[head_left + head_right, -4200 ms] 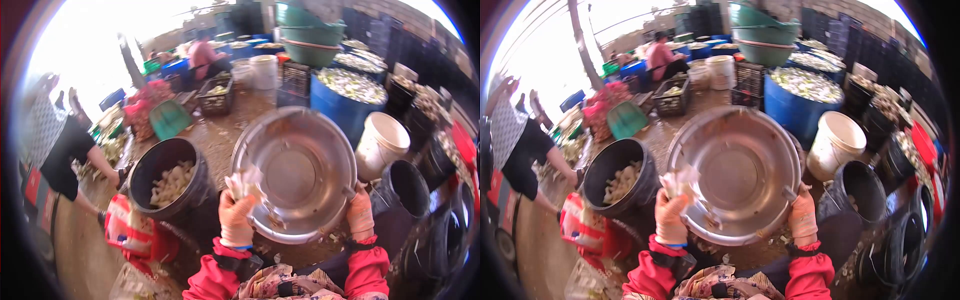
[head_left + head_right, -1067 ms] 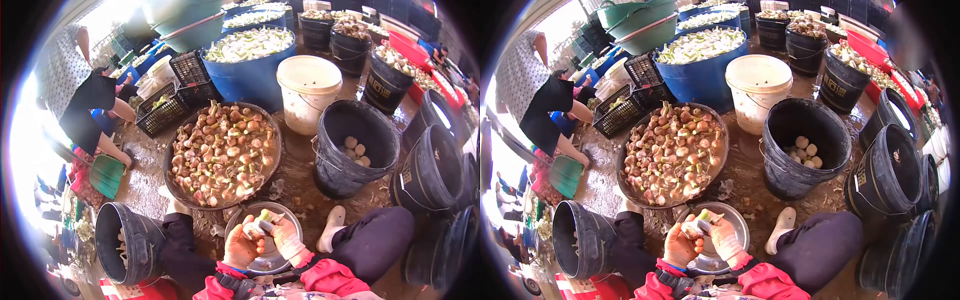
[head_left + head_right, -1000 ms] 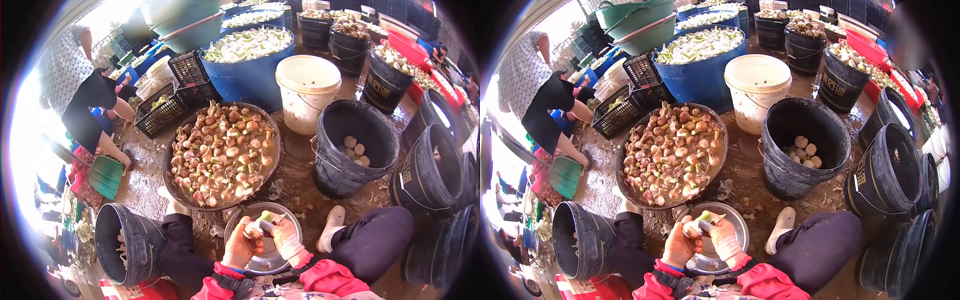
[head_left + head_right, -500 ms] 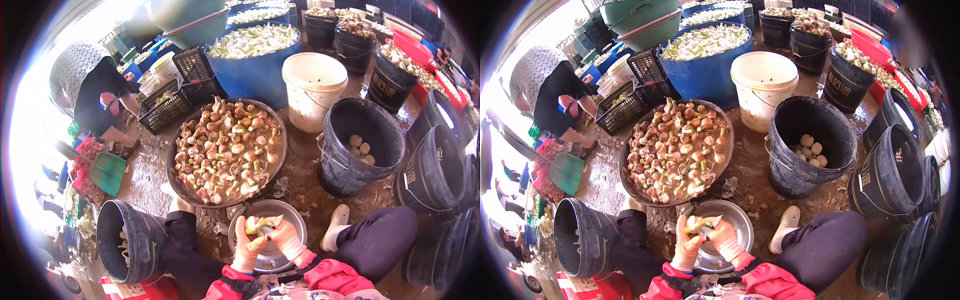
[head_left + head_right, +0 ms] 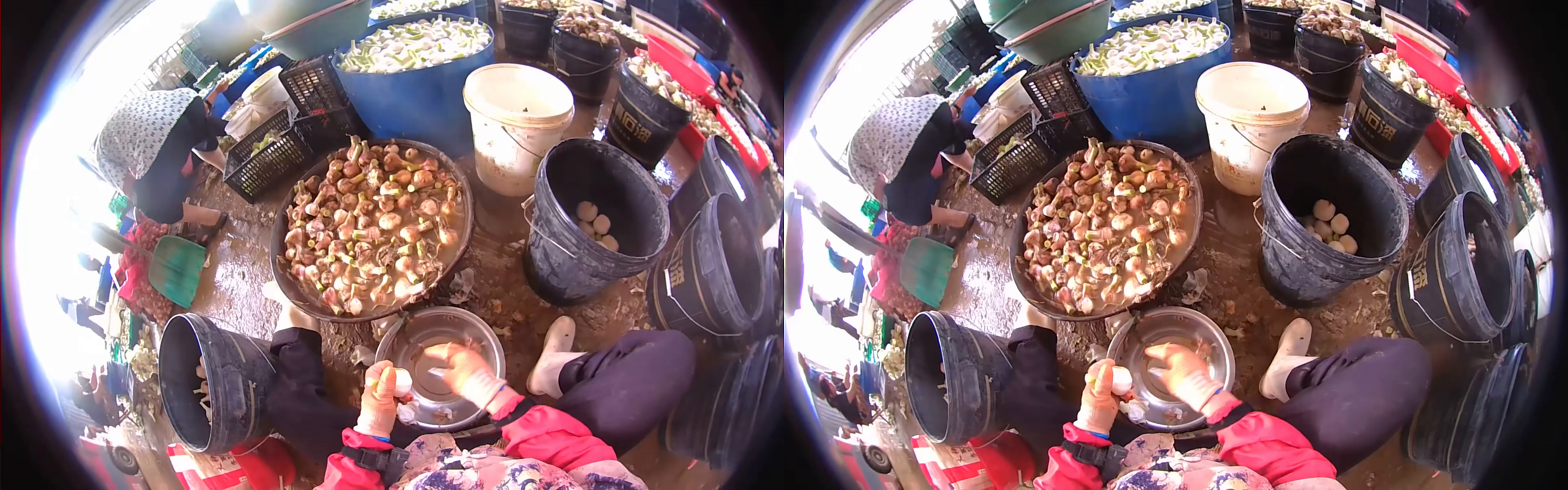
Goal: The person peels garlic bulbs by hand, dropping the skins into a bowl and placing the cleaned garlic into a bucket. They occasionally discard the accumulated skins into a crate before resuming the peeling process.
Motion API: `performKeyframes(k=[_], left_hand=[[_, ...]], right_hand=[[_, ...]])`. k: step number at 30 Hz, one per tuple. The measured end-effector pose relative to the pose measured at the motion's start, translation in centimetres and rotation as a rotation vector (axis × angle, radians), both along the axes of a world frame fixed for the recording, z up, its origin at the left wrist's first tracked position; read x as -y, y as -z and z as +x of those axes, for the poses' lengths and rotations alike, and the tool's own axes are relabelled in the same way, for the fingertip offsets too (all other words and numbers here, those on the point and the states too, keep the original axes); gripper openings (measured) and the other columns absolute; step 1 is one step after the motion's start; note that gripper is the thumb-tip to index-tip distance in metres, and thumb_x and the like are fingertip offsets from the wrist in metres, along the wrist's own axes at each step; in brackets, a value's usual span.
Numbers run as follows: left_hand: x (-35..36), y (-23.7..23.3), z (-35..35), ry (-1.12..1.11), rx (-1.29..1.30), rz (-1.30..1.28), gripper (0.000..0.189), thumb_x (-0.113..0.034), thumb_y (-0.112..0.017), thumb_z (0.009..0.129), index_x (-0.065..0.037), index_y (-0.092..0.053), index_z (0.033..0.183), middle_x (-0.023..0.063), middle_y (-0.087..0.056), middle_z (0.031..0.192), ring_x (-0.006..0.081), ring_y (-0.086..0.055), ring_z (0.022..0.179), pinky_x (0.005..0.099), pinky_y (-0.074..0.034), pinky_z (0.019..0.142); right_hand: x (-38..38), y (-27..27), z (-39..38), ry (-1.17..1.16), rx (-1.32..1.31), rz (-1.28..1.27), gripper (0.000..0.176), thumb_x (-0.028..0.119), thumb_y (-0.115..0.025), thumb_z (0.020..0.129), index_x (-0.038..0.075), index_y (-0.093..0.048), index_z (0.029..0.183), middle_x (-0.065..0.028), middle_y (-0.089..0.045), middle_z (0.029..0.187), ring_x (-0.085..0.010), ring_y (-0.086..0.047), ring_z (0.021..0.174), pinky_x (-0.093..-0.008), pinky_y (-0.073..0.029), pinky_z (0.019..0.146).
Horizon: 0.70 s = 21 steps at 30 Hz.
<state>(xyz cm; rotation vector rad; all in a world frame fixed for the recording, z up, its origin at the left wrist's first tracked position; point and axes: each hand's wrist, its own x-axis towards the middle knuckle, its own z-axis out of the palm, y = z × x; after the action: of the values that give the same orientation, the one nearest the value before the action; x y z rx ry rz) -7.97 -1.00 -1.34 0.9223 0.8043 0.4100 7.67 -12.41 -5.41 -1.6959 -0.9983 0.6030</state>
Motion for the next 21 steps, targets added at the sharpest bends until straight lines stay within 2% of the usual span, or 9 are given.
performKeyframes(k=[2, 4, 7, 9, 10, 12, 14, 16, 21], left_hand=[[0.0, 0.0, 0.4, 0.102, -0.205, 0.232, 0.057, -0.047, -0.066, 0.082, -0.005, -0.047, 0.116, 0.0061, -0.057, 0.090, 0.0146, -0.058, 0.074, 0.0293, -0.052, 0.061], [0.9, -0.7, 1.2, 0.165, -0.367, 0.432, 0.062, -0.052, -0.068, 0.078, -0.006, -0.050, 0.116, 0.0051, -0.057, 0.092, 0.0122, -0.057, 0.077, 0.0273, -0.051, 0.067], [0.7, 1.7, 1.4, 0.186, -0.406, 0.623, 0.057, -0.049, -0.070, 0.078, -0.006, -0.055, 0.113, 0.0058, -0.059, 0.096, 0.0131, -0.057, 0.085, 0.0284, -0.049, 0.074], [0.4, 1.5, 1.9, 0.222, -0.216, 0.654, 0.048, -0.044, -0.069, 0.081, -0.006, -0.060, 0.108, 0.0069, -0.061, 0.100, 0.0146, -0.057, 0.092, 0.0290, -0.047, 0.081], [0.5, 0.7, 2.0, 0.138, -0.130, 0.398, 0.042, -0.041, -0.065, 0.085, -0.004, -0.062, 0.106, 0.0074, -0.062, 0.101, 0.0148, -0.057, 0.095, 0.0282, -0.046, 0.081], [-0.9, 0.4, 1.7, 0.103, -0.065, 0.240, 0.039, -0.036, -0.061, 0.089, -0.001, -0.061, 0.107, 0.0065, -0.062, 0.101, 0.0139, -0.058, 0.091, 0.0266, -0.047, 0.077], [-0.8, -1.0, 1.9, -0.002, 0.021, 0.073, 0.034, -0.033, -0.059, 0.091, -0.002, -0.062, 0.104, 0.0055, -0.064, 0.096, 0.0134, -0.060, 0.083, 0.0257, -0.048, 0.072], [-1.1, -0.7, 1.8, -0.060, 0.045, 0.046, 0.031, -0.033, -0.057, 0.092, -0.004, -0.062, 0.102, 0.0052, -0.065, 0.091, 0.0134, -0.062, 0.076, 0.0267, -0.049, 0.066], [-1.9, 0.9, 0.8, -0.173, 0.123, -0.234, 0.043, -0.045, -0.050, 0.092, -0.005, -0.057, 0.109, 0.0089, -0.065, 0.092, 0.0214, -0.061, 0.074, 0.0352, -0.050, 0.059]], right_hand=[[-0.6, -2.9, -1.9, 0.007, -0.238, 0.044, 0.042, 0.003, -0.064, 0.076, 0.010, -0.058, 0.116, -0.0120, -0.064, 0.104, -0.0266, -0.062, 0.097, -0.0310, -0.049, 0.086], [-1.1, -4.1, -2.4, 0.017, -0.113, -0.044, 0.045, 0.000, -0.062, 0.076, 0.011, -0.056, 0.119, -0.0137, -0.064, 0.101, -0.0286, -0.062, 0.096, -0.0325, -0.049, 0.081], [-1.4, -5.8, -2.3, -0.014, 0.020, -0.358, 0.042, -0.003, -0.058, 0.080, 0.010, -0.056, 0.120, -0.0139, -0.064, 0.100, -0.0252, -0.064, 0.092, -0.0333, -0.049, 0.076], [-1.5, -3.7, -2.6, 0.049, -0.138, -0.120, 0.040, -0.002, -0.057, 0.082, 0.009, -0.055, 0.121, -0.0124, -0.065, 0.100, -0.0221, -0.063, 0.090, -0.0319, -0.049, 0.076], [-1.6, -3.9, -2.5, 0.104, -0.295, 0.121, 0.038, -0.001, -0.056, 0.084, 0.007, -0.054, 0.122, -0.0109, -0.065, 0.101, -0.0189, -0.063, 0.089, -0.0305, -0.049, 0.076], [-1.6, -4.4, -1.8, 0.071, -0.484, 0.053, 0.035, -0.002, -0.053, 0.088, 0.002, -0.053, 0.122, -0.0092, -0.064, 0.102, -0.0138, -0.061, 0.088, -0.0270, -0.049, 0.077], [-1.1, -5.5, -1.3, 0.044, -0.951, 0.144, 0.033, -0.002, -0.053, 0.089, -0.001, -0.053, 0.121, -0.0110, -0.063, 0.100, -0.0147, -0.061, 0.086, -0.0256, -0.049, 0.077], [-0.8, -5.6, -0.7, 0.038, -1.042, 0.317, 0.032, -0.001, -0.054, 0.089, -0.002, -0.052, 0.121, -0.0078, -0.060, 0.086, -0.0133, -0.058, 0.073, -0.0240, -0.049, 0.070], [0.4, -8.7, 2.8, 0.062, -1.285, 0.624, 0.025, 0.003, -0.049, 0.092, -0.002, -0.054, 0.116, -0.0106, -0.059, 0.087, -0.0167, -0.059, 0.074, -0.0287, -0.050, 0.071]])
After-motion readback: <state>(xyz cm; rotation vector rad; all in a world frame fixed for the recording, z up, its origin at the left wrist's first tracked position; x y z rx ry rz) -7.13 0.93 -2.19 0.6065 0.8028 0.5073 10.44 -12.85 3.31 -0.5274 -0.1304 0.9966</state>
